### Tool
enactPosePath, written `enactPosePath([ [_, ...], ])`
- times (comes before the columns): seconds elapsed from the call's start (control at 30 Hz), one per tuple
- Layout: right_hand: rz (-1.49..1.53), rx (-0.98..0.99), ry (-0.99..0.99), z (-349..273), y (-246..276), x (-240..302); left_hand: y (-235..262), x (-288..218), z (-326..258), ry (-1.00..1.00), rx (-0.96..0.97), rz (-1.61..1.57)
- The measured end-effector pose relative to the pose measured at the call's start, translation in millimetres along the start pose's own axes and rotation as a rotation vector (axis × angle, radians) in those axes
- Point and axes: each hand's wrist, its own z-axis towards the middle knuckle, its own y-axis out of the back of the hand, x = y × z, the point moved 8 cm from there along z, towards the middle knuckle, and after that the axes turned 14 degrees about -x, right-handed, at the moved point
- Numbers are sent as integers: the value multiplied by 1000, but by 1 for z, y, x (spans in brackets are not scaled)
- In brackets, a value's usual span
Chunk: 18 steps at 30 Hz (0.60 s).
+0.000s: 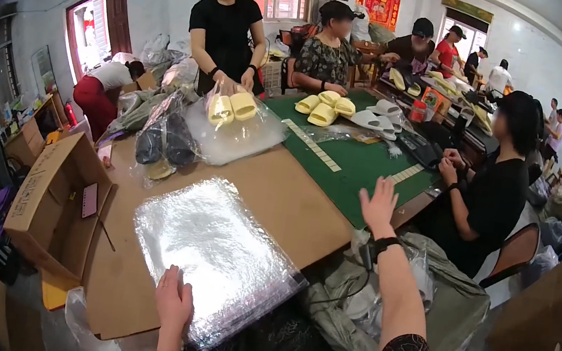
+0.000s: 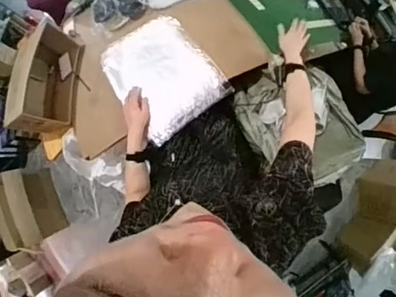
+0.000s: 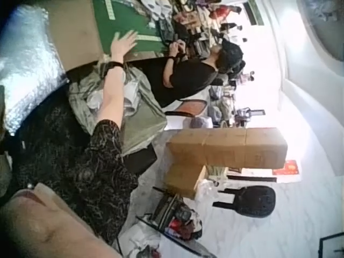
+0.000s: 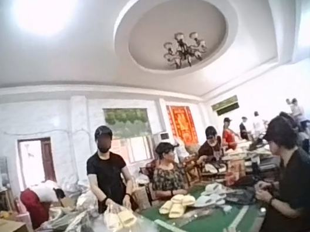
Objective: The recorder is inspecting and packaging slippers into bags in a footwear manufacturing facility.
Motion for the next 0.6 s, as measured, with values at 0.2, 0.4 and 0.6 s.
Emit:
enactPosePath([
  [0.2,-154,560,-110,-40,-58,-38,-1,-1,0,6,6,5],
  [0.4,-216,610,-101,-44,-54,-27,-1,4,-2,4,0,14],
  [0.6,-238,528,-92,-48,-52,-22,-3,6,0,30,-5,-12],
])
